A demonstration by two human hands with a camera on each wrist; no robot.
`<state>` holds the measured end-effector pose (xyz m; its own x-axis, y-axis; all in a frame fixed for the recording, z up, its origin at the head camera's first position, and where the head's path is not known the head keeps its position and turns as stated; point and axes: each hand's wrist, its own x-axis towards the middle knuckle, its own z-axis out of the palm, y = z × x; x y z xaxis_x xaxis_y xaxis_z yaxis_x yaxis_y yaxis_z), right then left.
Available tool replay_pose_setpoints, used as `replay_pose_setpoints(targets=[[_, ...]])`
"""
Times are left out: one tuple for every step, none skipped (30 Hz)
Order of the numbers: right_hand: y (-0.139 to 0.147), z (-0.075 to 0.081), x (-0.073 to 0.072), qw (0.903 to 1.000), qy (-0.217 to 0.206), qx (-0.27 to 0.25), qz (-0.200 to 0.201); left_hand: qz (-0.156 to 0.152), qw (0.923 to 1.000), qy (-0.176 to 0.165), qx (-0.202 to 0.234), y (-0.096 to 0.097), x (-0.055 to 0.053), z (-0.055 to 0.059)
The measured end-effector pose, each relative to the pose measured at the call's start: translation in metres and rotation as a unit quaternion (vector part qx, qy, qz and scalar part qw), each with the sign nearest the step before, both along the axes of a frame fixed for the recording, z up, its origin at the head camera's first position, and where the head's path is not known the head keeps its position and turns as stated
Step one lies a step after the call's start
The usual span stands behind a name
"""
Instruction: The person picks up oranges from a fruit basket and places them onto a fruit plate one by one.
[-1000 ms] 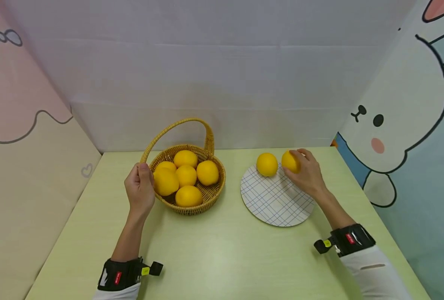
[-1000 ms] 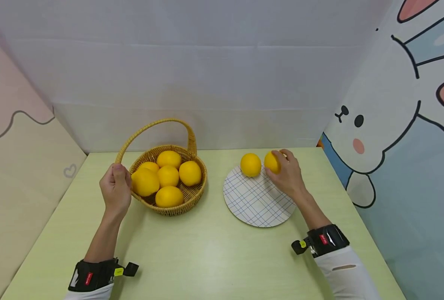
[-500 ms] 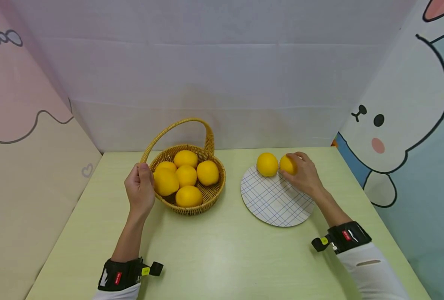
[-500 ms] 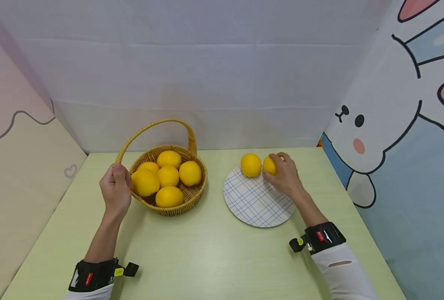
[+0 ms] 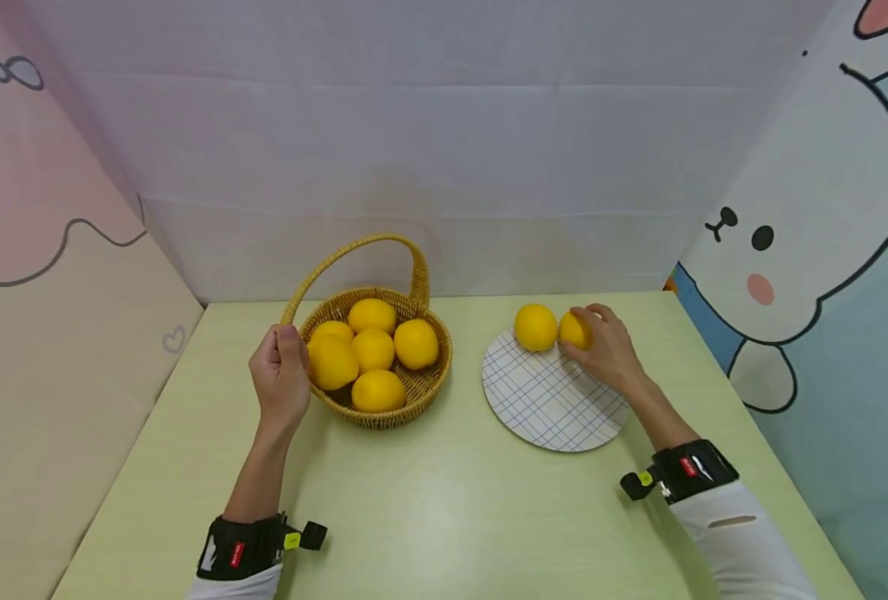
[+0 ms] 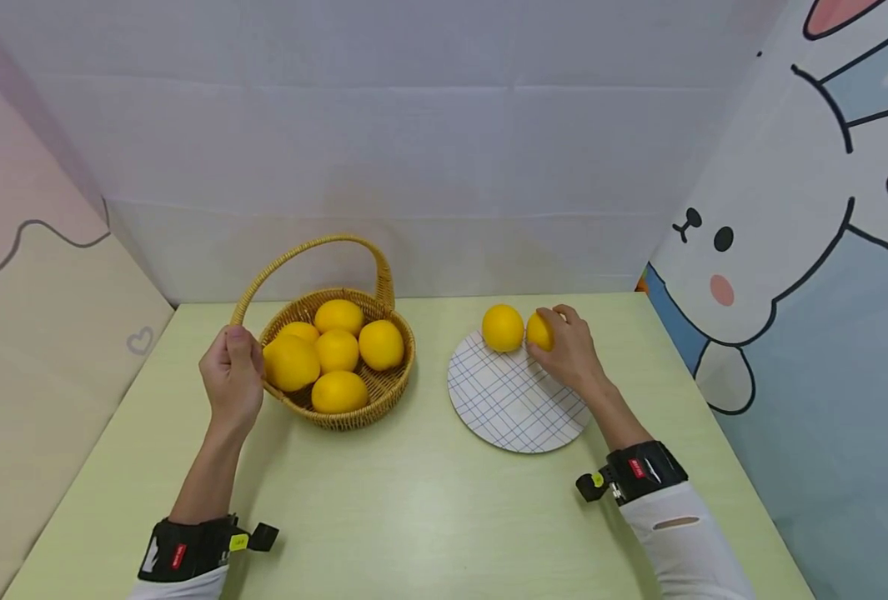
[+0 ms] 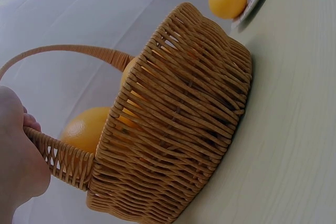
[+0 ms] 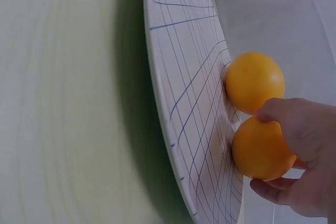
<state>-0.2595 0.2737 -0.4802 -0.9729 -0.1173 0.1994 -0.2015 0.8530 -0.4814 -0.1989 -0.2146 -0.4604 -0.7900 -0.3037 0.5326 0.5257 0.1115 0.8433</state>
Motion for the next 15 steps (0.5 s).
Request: replay_pose_setpoints(targets=[[-0.0001, -0.0002, -0.0005, 1.0000, -0.002, 0.001, 0.000, 0.001, 1.0000, -0.001, 0.001, 0.0000, 0.0000, 0.0000], [-0.0003, -0.0002, -0.0008, 1.0000, -0.004, 0.002, 0.000, 0.002, 1.0000, -0.002, 0.001, 0.0001, 0.0000, 0.0000], [-0.0004, -0.0004, -0.0011, 1.0000, -0.006, 0.003, 0.000, 0.002, 1.0000, -0.003, 0.001, 0.0003, 0.0002, 0.0001], [-0.0005, -0.0009, -0.0014, 1.0000, -0.008, 0.005, 0.001, 0.003, 1.0000, -0.004, 0.001, 0.0006, 0.0004, 0.0001], [-0.0008, -0.0008, -0.0015, 0.9999, -0.009, 0.006, 0.002, 0.002, 1.0000, -0.003, 0.001, 0.0007, 0.0005, 0.0003], [-0.0008, -0.0007, -0.0015, 0.9999, -0.009, 0.006, 0.002, 0.002, 1.0000, -0.004, 0.002, 0.0006, 0.0006, 0.0002], [-0.0008, -0.0007, -0.0015, 0.9999, -0.008, 0.006, 0.003, 0.001, 1.0000, -0.003, 0.002, 0.0006, 0.0006, 0.0001], [-0.0008, -0.0007, -0.0013, 0.9999, -0.007, 0.006, 0.004, 0.001, 1.0000, -0.003, 0.002, 0.0006, 0.0007, 0.0000], [-0.0008, -0.0008, -0.0010, 1.0000, -0.005, 0.006, 0.005, 0.000, 1.0000, -0.003, 0.003, 0.0004, 0.0007, -0.0002], [-0.0006, -0.0008, -0.0007, 1.0000, -0.004, 0.007, 0.005, 0.000, 1.0000, -0.002, 0.003, 0.0002, 0.0006, -0.0006], [-0.0006, -0.0007, -0.0002, 1.0000, -0.003, 0.007, 0.006, -0.001, 1.0000, -0.002, 0.004, 0.0000, 0.0006, -0.0006], [-0.0005, -0.0007, 0.0003, 0.9999, -0.002, 0.009, 0.006, -0.001, 1.0000, -0.002, 0.004, -0.0002, 0.0006, -0.0006], [-0.0003, -0.0008, 0.0006, 0.9999, -0.001, 0.010, 0.005, -0.001, 1.0000, -0.003, 0.003, -0.0003, 0.0007, -0.0006], [-0.0004, -0.0007, 0.0012, 0.9999, -0.002, 0.012, 0.005, 0.000, 1.0000, -0.005, 0.002, -0.0004, 0.0008, -0.0005], [-0.0003, -0.0007, 0.0016, 0.9999, -0.002, 0.014, 0.004, 0.001, 1.0000, -0.007, 0.001, -0.0005, 0.0010, -0.0005]])
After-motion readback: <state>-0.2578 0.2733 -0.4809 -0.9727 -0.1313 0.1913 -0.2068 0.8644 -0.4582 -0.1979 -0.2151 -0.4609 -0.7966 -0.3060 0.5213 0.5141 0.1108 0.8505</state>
